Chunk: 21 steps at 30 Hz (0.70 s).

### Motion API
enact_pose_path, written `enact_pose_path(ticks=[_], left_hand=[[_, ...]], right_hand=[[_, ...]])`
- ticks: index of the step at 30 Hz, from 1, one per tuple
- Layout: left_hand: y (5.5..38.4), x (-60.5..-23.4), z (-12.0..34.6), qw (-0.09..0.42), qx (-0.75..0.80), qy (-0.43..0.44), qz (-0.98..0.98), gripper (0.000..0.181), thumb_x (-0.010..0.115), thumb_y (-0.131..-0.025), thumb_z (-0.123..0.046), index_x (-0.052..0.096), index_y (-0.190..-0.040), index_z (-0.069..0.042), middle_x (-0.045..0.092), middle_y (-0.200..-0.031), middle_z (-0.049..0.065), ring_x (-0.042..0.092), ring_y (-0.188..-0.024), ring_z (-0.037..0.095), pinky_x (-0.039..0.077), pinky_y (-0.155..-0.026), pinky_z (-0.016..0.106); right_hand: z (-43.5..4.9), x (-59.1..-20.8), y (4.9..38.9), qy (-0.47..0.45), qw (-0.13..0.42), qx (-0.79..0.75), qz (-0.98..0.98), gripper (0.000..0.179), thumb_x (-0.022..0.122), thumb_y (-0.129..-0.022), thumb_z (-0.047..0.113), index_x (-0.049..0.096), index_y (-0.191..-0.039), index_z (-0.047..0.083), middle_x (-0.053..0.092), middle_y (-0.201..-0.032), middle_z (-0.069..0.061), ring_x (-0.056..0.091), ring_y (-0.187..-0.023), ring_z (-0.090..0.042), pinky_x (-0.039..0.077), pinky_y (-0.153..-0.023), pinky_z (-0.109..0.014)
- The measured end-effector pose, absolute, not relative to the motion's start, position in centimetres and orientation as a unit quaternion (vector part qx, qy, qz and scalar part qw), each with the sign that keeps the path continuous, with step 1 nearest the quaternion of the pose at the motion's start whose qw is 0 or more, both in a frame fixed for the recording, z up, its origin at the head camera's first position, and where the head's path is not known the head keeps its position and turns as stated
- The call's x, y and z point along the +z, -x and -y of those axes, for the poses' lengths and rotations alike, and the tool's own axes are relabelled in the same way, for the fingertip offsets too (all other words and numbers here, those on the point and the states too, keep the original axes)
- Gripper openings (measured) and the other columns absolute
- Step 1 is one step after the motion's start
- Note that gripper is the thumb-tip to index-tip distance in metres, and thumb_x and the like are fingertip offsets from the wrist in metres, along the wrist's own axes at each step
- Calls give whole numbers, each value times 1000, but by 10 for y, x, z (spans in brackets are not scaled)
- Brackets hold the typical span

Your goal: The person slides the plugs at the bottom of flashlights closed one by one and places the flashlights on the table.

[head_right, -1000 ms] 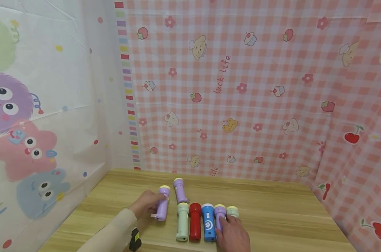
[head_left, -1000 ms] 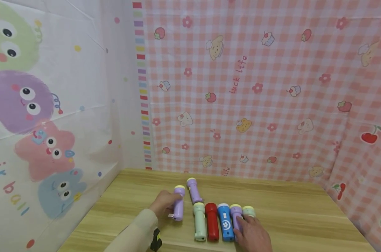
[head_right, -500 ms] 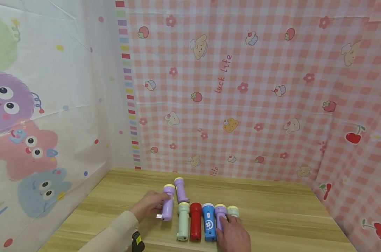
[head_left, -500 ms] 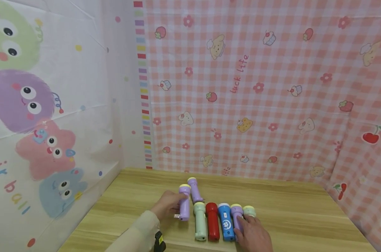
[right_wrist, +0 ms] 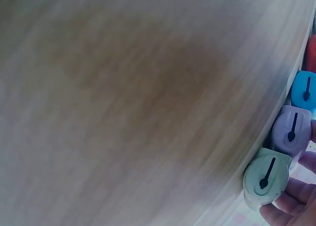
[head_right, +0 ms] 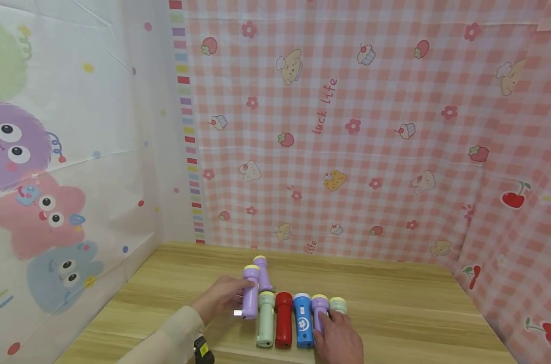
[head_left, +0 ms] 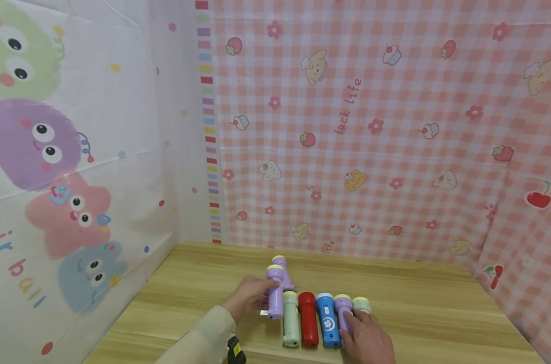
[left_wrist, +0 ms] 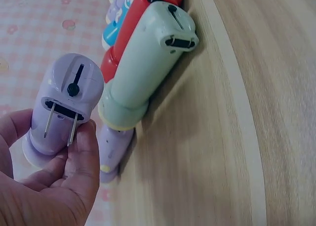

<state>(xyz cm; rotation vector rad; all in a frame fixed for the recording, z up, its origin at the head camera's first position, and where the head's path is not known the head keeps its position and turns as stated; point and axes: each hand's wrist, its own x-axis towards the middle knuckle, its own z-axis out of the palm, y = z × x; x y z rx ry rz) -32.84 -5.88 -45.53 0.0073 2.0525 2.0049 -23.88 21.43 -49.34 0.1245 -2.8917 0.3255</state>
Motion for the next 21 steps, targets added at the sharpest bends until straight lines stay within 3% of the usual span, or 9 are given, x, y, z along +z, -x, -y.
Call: enact_pose_path(ticks=[21], left_hand=[[321, -442, 52, 142, 688, 5, -712, 52, 68, -92, -19, 51, -118, 23, 69, -99, 26, 69, -92, 37, 58, -79, 46]], right_hand=[[-214, -491, 240, -31, 89, 132, 987, 46, 74, -88, 29, 65, -124, 3, 56, -127, -27, 53, -117, -45, 45, -95, -59]])
